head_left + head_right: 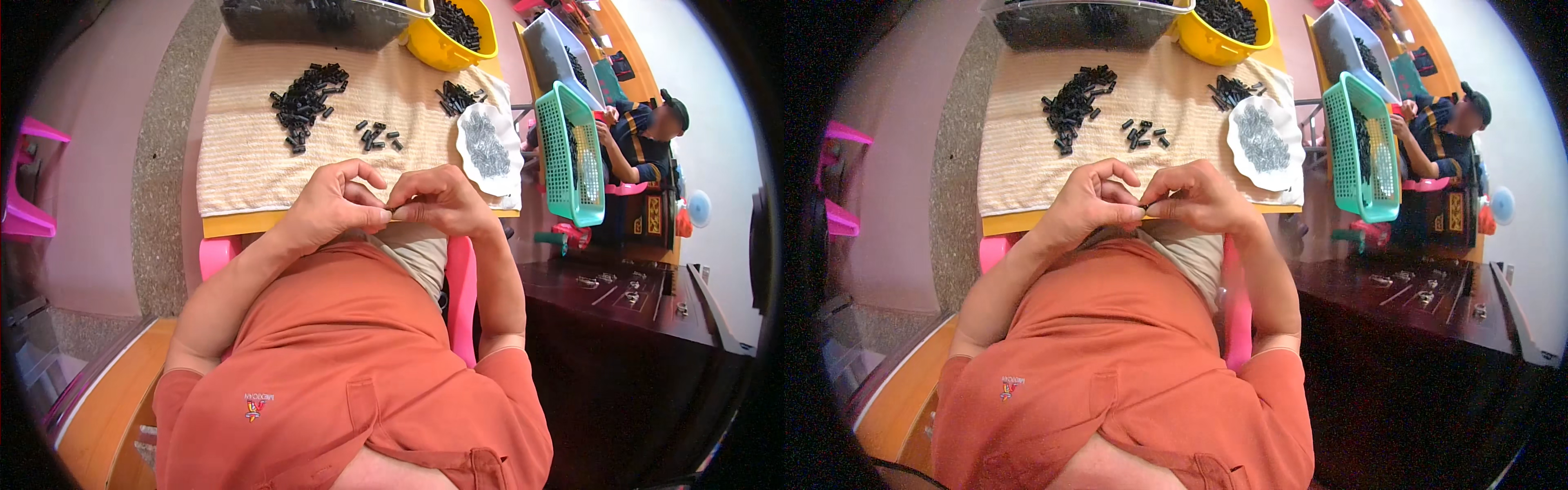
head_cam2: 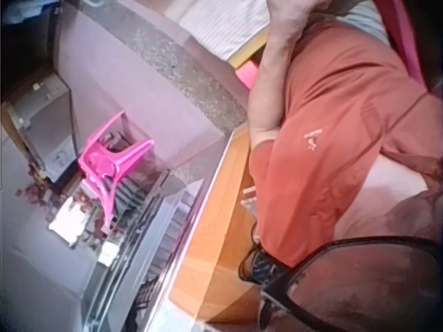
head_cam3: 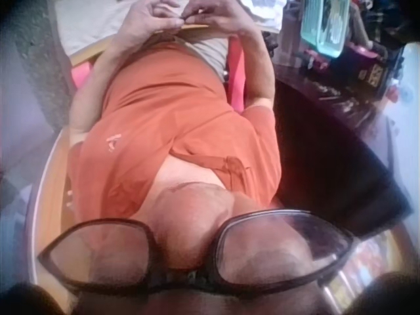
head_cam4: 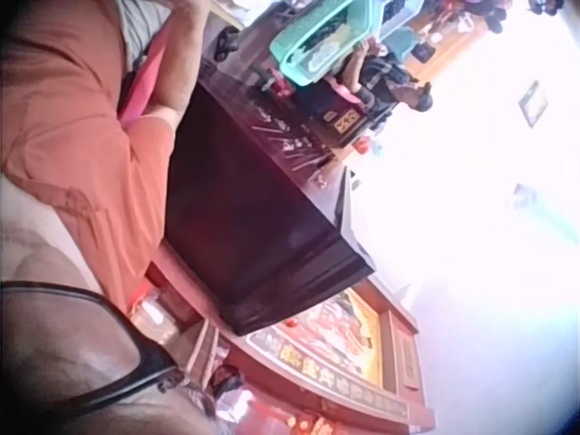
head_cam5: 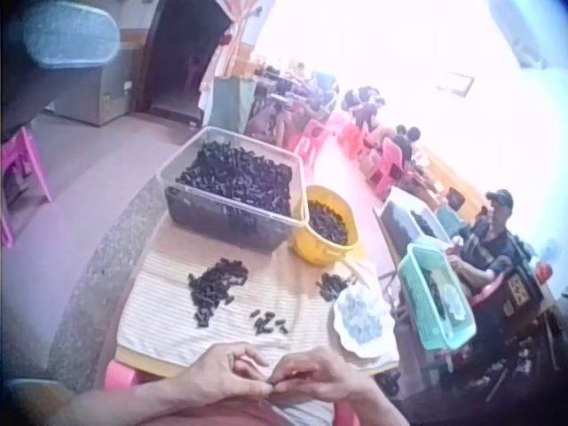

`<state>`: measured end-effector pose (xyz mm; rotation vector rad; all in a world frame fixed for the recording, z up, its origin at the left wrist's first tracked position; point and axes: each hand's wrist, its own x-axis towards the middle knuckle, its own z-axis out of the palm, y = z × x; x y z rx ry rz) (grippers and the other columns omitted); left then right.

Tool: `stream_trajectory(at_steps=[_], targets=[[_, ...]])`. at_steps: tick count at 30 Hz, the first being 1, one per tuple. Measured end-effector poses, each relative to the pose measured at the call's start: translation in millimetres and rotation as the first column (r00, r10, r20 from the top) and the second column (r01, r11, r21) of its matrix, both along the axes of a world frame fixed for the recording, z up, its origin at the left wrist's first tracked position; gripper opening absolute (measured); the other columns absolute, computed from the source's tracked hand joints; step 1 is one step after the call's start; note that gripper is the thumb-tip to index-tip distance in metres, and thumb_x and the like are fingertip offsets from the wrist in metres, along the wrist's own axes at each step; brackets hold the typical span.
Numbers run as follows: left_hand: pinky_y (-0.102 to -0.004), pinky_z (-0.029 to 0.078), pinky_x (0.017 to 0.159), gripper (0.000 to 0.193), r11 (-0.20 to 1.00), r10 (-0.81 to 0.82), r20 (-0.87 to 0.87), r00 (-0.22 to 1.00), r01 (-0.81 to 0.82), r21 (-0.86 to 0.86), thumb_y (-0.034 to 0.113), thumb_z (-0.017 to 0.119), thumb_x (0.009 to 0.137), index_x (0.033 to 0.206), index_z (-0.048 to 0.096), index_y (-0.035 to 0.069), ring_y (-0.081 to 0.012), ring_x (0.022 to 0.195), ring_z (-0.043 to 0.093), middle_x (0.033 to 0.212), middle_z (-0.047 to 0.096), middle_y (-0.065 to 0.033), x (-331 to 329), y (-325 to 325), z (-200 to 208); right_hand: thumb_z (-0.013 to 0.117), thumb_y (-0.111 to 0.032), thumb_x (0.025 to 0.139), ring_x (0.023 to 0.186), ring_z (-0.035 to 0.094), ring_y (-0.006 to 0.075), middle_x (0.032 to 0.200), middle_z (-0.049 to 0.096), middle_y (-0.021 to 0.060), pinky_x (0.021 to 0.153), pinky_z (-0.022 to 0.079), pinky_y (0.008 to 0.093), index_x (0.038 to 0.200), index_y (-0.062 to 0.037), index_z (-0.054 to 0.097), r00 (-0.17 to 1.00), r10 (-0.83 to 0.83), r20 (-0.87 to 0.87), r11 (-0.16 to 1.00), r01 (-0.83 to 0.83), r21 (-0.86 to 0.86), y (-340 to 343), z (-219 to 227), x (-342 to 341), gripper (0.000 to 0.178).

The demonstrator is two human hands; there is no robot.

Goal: The person assembles components by picking small metal pins from a plate and inserting them into black plastic pieces by hand.

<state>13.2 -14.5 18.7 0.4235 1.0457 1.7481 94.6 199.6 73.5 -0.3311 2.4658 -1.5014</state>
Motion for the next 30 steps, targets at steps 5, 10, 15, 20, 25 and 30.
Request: stream_trajectory(at_steps=[5, 10, 15, 20, 25, 30], targets=[[-0.0253, 0.054, 0.066, 0.033, 1.0, -0.03, 0.023, 0.999, 0.03, 0.001, -0.004, 0.076, 0.079, 0.103, 0.056, 0.004, -0.0123, 0.07, 0.067, 0.08, 0.071, -0.0086, 1.7, -1.8, 0.5, 0.076, 0.003, 0.08, 0.079, 0.065, 0.0117, 0.083, 0.07, 0.0062, 0.068, 0.05, 0.0269, 0.09, 0.0022, 0.071, 0.993, 0.017, 0.12, 1.0, -0.017, 0.0, -5.8, 11.8, -1.6, 0.011], [-0.0248, 0.053, 0.065, 0.031, 0.998, -0.056, -0.032, 0.998, 0.055, -0.026, -0.005, 0.074, 0.078, 0.102, 0.056, 0.004, -0.0121, 0.069, 0.066, 0.079, 0.07, -0.0081, 1.0, -1.6, -4.9, 0.076, 0.002, 0.081, 0.076, 0.064, 0.0123, 0.082, 0.069, 0.0069, 0.068, 0.049, 0.027, 0.092, 0.002, 0.072, 0.977, -0.015, 0.212, 0.999, 0.022, -0.027, -12.5, 5.3, 5.0, 0.012], [-0.0263, 0.054, 0.063, 0.029, 1.0, 0.011, 0.016, 1.0, -0.01, -0.023, -0.004, 0.074, 0.081, 0.104, 0.056, 0.0, -0.0134, 0.069, 0.066, 0.081, 0.07, -0.0105, -4.9, -1.0, -4.1, 0.076, 0.002, 0.081, 0.083, 0.066, 0.018, 0.087, 0.069, 0.008, 0.07, 0.05, 0.0292, 0.097, 0.0008, 0.072, 0.992, -0.097, -0.084, 0.995, 0.095, -0.023, -11.8, -8.7, 8.9, 0.017], [-0.0264, 0.055, 0.065, 0.029, 0.999, 0.054, 0.05, 0.997, -0.054, -0.002, -0.001, 0.074, 0.082, 0.104, 0.056, 0.0, -0.0138, 0.072, 0.066, 0.083, 0.07, -0.0111, -3.9, -0.5, -3.6, 0.076, 0.0, 0.081, 0.087, 0.066, 0.0238, 0.1, 0.068, 0.0116, 0.073, 0.051, 0.0312, 0.109, -0.0019, 0.07, 0.939, -0.133, -0.316, 0.981, 0.169, 0.091, -23.0, -14.4, 17.5, 0.029], [-0.0265, 0.056, 0.065, 0.028, 0.997, 0.076, 0.069, 0.995, -0.076, 0.004, 0.002, 0.076, 0.083, 0.103, 0.055, 0.001, -0.0141, 0.072, 0.067, 0.086, 0.07, -0.0112, -3.6, 0.4, -6.2, 0.082, -0.004, 0.076, 0.093, 0.067, 0.0295, 0.108, 0.064, 0.0154, 0.077, 0.055, 0.0353, 0.119, -0.0034, 0.064, 0.856, -0.154, -0.493, 0.955, 0.256, 0.147, -33.2, -21.4, 24.1, 0.047], [-0.0274, 0.057, 0.068, 0.03, 0.991, 0.133, 0.076, 0.988, -0.133, -0.008, 0.003, 0.076, 0.084, 0.105, 0.055, 0.001, -0.0144, 0.078, 0.068, 0.088, 0.07, -0.0115, -1.9, 1.6, -3.8, 0.086, -0.009, 0.072, 0.088, 0.067, 0.0327, 0.105, 0.066, 0.016, 0.073, 0.056, 0.0379, 0.119, -0.0026, 0.063, 0.746, -0.172, -0.643, 0.892, 0.395, 0.219, -40.1, -36.3, 29.4, 0.053]])
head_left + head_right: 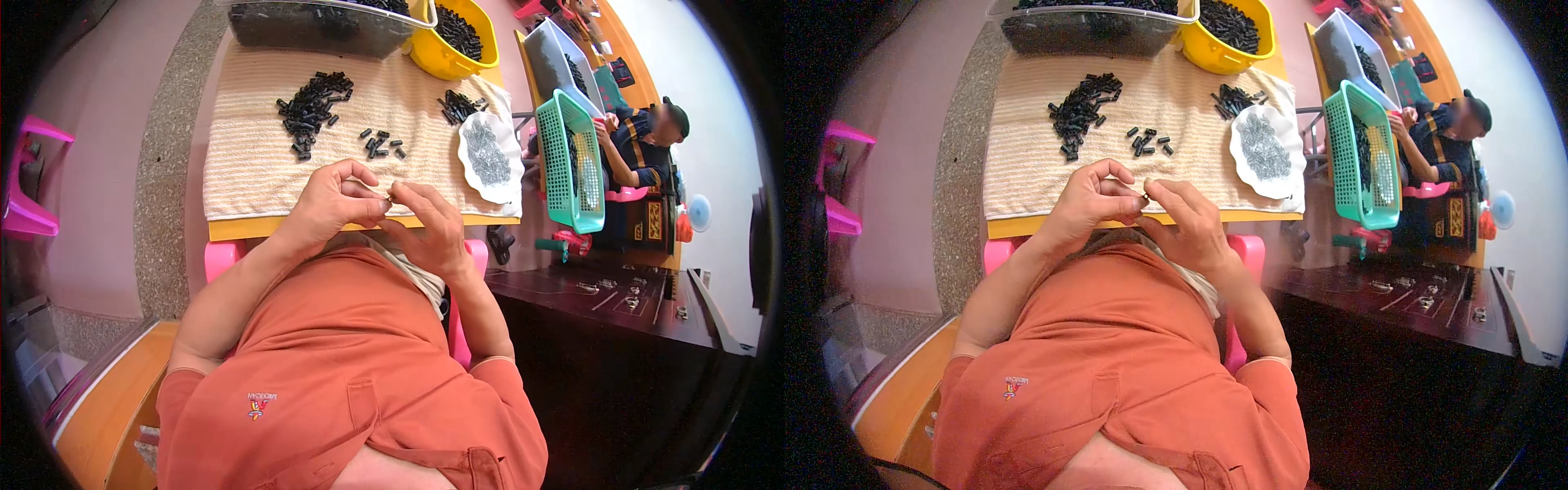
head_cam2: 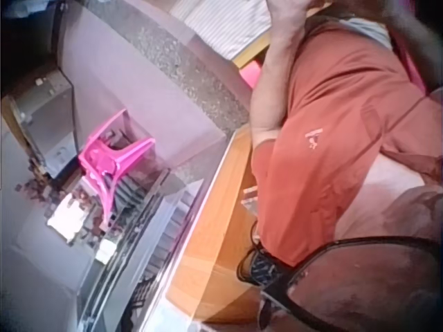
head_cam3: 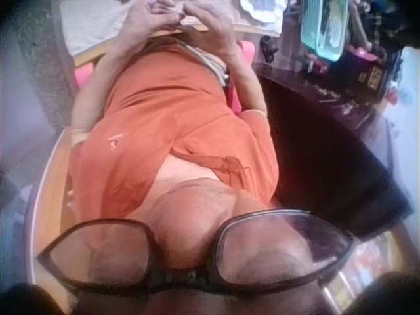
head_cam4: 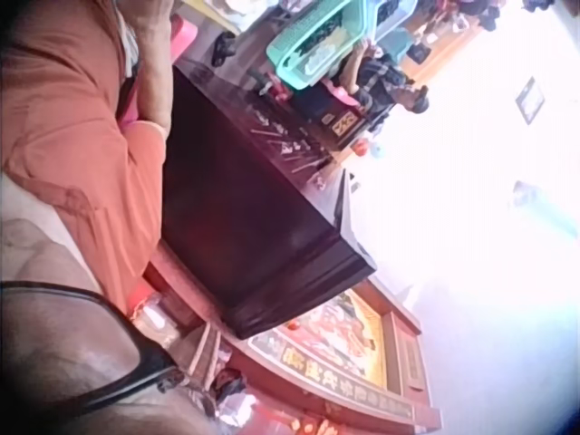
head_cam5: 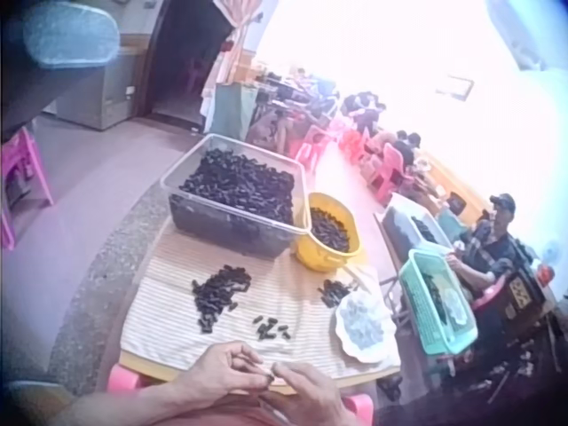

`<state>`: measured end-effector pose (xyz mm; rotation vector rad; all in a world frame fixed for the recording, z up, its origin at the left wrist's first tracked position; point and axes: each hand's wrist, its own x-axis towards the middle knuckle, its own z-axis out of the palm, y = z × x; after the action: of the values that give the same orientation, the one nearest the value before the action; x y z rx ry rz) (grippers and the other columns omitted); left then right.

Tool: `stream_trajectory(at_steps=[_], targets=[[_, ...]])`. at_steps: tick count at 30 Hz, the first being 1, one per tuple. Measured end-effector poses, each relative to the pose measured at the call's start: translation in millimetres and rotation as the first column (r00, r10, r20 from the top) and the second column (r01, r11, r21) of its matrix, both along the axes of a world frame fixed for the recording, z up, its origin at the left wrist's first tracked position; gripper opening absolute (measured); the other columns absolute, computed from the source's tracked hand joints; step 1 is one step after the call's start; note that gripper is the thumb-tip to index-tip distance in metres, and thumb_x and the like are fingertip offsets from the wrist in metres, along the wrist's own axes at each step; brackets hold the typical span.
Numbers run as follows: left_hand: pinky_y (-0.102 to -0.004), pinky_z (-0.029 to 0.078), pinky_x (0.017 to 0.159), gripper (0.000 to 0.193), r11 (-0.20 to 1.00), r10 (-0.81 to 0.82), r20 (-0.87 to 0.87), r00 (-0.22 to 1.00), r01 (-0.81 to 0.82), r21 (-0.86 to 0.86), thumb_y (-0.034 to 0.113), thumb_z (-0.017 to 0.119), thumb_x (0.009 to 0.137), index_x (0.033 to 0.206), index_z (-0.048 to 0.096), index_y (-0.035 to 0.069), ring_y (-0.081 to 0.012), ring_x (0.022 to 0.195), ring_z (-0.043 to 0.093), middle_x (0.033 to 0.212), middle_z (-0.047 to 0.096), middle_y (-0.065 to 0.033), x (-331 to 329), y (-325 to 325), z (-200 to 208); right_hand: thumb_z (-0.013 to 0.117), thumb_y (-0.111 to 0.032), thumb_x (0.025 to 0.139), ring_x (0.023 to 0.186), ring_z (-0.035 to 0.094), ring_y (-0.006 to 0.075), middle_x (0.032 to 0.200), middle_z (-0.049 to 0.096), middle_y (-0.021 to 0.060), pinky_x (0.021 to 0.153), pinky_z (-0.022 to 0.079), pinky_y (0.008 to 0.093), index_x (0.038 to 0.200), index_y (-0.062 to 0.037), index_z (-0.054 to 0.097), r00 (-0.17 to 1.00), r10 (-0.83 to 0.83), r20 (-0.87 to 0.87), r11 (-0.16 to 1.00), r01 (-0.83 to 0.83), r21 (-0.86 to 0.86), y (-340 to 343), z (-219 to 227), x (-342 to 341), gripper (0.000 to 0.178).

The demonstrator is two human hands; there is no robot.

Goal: The person assembles components by picking small metal pins from a plate and inserting them into black plastic pieces by hand.

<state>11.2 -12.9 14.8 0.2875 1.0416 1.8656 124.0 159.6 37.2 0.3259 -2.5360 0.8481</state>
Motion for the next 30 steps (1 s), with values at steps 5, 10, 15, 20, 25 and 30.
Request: stream_trajectory(at_steps=[5, 10, 15, 20, 25, 30], targets=[[-0.0277, 0.058, 0.07, 0.031, 1.0, 0.012, -0.037, 0.999, -0.013, -0.023, 0.003, 0.076, 0.084, 0.107, 0.054, 0.0, -0.0146, 0.081, 0.068, 0.089, 0.07, -0.0116, 2.1, 0.1, -0.3, 0.087, -0.007, 0.068, 0.083, 0.067, 0.0319, 0.098, 0.067, 0.0171, 0.069, 0.056, 0.0381, 0.122, 0.0015, 0.059, 0.981, -0.031, -0.189, 0.994, 0.049, 0.094, -8.5, -7.2, -1.6, 0.062], [-0.0282, 0.058, 0.071, 0.033, 1.0, 0.024, -0.035, 0.999, -0.025, -0.018, 0.001, 0.075, 0.083, 0.108, 0.054, -0.001, -0.0146, 0.081, 0.068, 0.089, 0.07, -0.0113, 5.8, 1.1, -3.3, 0.085, -0.004, 0.068, 0.079, 0.066, 0.0314, 0.096, 0.066, 0.0169, 0.067, 0.055, 0.0382, 0.124, 0.0024, 0.056, 0.97, -0.038, -0.239, 0.988, 0.073, 0.136, -13.8, -10.4, -1.8, 0.063], [-0.0281, 0.057, 0.071, 0.034, 0.999, 0.035, -0.046, 0.998, -0.035, -0.017, 0.0, 0.076, 0.082, 0.109, 0.054, -0.001, -0.0148, 0.08, 0.068, 0.089, 0.071, -0.0115, 7.4, 2.1, -7.3, 0.082, 0.0, 0.069, 0.076, 0.065, 0.031, 0.092, 0.066, 0.0164, 0.067, 0.054, 0.0384, 0.125, 0.003, 0.054, 0.961, -0.066, -0.267, 0.983, 0.108, 0.146, -15.7, -16.1, -4.1, 0.063], [-0.0275, 0.056, 0.073, 0.032, 1.0, 0.021, -0.068, 0.997, -0.023, -0.02, -0.001, 0.075, 0.083, 0.108, 0.054, -0.001, -0.0151, 0.08, 0.069, 0.089, 0.071, -0.0115, 5.8, 1.7, -5.9, 0.082, 0.003, 0.068, 0.077, 0.07, 0.0309, 0.094, 0.071, 0.0171, 0.066, 0.056, 0.0355, 0.119, 0.0039, 0.057, 0.974, -0.047, -0.223, 0.99, 0.075, 0.117, -14.0, -14.5, -5.0, 0.057], [-0.0267, 0.055, 0.075, 0.033, 0.999, 0.025, -0.087, 0.996, -0.028, -0.03, -0.001, 0.075, 0.083, 0.109, 0.054, -0.001, -0.0143, 0.081, 0.069, 0.089, 0.072, -0.0103, 2.9, 3.2, -8.2, 0.081, 0.004, 0.068, 0.075, 0.069, 0.0295, 0.09, 0.07, 0.0153, 0.064, 0.055, 0.0351, 0.109, 0.002, 0.061, 0.978, -0.045, -0.205, 0.99, 0.071, 0.123, -14.4, -12.3, -7.6, 0.046], [-0.0264, 0.055, 0.075, 0.032, 0.998, 0.002, -0.109, 0.994, -0.009, -0.063, 0.0, 0.076, 0.083, 0.106, 0.055, -0.001, -0.013, 0.081, 0.068, 0.089, 0.071, -0.0092, 3.0, 2.7, -6.3, 0.077, 0.001, 0.073, 0.071, 0.064, 0.0281, 0.084, 0.066, 0.0118, 0.062, 0.052, 0.0366, 0.108, -0.0021, 0.061, 0.977, -0.027, -0.211, 0.996, 0.045, 0.081, -15.4, -9.4, -6.9, 0.039]])
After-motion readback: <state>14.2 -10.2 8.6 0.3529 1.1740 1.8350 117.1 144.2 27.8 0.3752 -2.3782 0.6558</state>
